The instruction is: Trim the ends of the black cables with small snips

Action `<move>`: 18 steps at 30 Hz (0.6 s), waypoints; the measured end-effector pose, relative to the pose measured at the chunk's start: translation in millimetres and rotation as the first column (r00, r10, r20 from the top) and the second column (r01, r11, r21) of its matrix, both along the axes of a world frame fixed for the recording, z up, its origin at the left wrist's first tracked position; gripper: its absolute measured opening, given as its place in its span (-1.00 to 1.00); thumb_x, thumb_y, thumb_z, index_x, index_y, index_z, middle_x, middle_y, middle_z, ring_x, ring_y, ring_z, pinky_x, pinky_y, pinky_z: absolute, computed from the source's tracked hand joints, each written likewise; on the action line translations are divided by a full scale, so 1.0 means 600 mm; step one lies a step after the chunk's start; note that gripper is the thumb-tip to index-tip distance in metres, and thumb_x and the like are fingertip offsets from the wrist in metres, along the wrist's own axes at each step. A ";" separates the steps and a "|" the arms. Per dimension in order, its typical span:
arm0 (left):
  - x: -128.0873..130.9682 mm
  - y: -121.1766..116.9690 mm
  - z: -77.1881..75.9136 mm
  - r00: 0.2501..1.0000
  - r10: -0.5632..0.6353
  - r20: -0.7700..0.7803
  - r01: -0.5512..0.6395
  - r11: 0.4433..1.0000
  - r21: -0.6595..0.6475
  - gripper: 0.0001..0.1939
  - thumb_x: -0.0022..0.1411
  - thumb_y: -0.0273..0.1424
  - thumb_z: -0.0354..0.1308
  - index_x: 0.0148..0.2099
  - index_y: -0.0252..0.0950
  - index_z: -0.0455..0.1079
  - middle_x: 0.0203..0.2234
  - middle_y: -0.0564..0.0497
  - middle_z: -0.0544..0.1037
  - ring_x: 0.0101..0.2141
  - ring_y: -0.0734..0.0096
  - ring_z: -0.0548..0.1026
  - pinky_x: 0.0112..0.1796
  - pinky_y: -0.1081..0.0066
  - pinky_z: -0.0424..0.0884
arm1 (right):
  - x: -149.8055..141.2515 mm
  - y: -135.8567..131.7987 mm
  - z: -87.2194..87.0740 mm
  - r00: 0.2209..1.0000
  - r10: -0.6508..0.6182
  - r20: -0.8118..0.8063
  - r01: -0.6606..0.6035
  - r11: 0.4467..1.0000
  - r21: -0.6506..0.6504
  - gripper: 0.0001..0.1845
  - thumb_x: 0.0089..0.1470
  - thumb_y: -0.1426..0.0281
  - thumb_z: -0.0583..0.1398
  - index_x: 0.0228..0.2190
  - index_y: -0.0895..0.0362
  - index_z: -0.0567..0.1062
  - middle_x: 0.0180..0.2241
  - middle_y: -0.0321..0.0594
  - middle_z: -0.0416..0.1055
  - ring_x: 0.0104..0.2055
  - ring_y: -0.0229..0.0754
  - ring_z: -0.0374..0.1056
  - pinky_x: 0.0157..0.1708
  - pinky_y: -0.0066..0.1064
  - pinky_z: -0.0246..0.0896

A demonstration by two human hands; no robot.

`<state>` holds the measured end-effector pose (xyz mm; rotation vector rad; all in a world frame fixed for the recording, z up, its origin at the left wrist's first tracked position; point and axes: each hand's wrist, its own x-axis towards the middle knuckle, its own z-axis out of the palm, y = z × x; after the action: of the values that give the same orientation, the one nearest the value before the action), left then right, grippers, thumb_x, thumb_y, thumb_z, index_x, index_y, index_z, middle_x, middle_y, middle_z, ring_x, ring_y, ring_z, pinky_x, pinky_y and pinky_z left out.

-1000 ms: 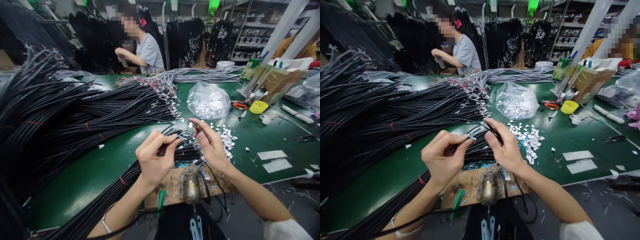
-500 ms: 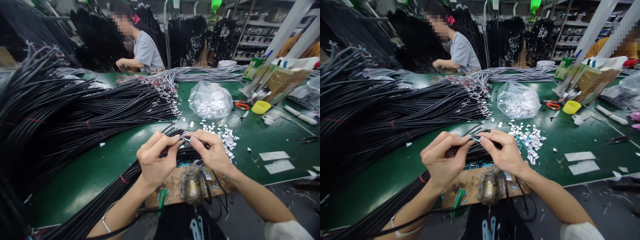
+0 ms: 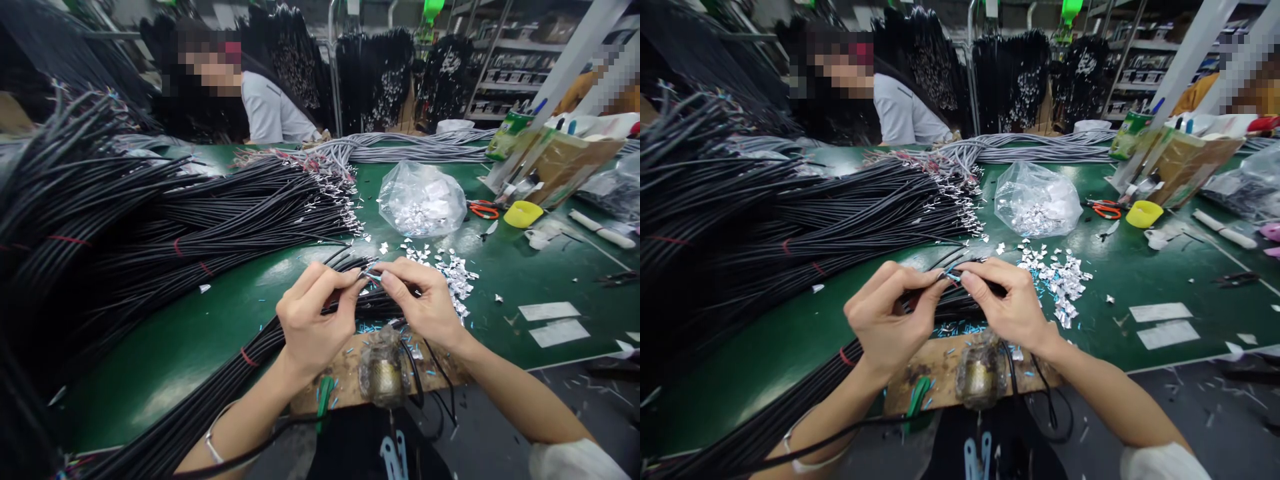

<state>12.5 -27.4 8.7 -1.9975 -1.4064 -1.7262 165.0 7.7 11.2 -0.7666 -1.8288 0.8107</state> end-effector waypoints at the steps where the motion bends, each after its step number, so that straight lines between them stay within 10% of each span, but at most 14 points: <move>1: 0.001 0.000 -0.001 1.000 0.001 0.011 -0.001 1.000 -0.031 -0.90 0.02 -0.57 0.24 -0.37 -0.31 0.41 -0.55 0.10 0.43 -0.55 0.58 0.36 -0.53 0.54 0.33 | 0.000 0.000 0.000 1.000 -0.017 0.002 0.017 1.000 0.005 -0.79 0.12 0.38 0.13 -0.25 0.05 0.56 -0.41 -0.26 0.48 -0.42 -0.29 0.30 -0.40 -0.41 0.21; 10: -0.012 0.004 0.008 0.959 -0.183 0.217 0.254 0.893 -0.371 -0.86 0.18 -0.41 0.12 -0.41 -0.31 0.44 -0.67 0.11 0.39 -0.68 0.61 0.32 -0.62 0.56 0.28 | 0.001 -0.004 -0.002 0.993 -0.108 0.056 0.102 0.990 0.100 -0.79 0.11 0.40 0.14 -0.24 0.05 0.55 -0.37 -0.26 0.49 -0.37 -0.27 0.34 -0.34 -0.38 0.23; 18: -0.019 0.013 0.022 0.744 -0.327 0.583 0.646 0.574 -0.502 -0.61 0.22 -0.17 0.04 -0.54 -0.33 0.30 -0.81 0.16 0.18 -0.79 0.68 0.10 -0.77 0.58 0.02 | 0.003 -0.001 -0.001 0.995 -0.076 0.066 0.072 0.995 0.065 -0.80 0.11 0.37 0.14 -0.27 0.06 0.56 -0.39 -0.24 0.50 -0.37 -0.25 0.37 -0.36 -0.36 0.25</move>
<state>0.9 -19.4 22.2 -2.7487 -1.9964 -2.2246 167.0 6.9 10.7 -0.8260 -1.8665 0.6830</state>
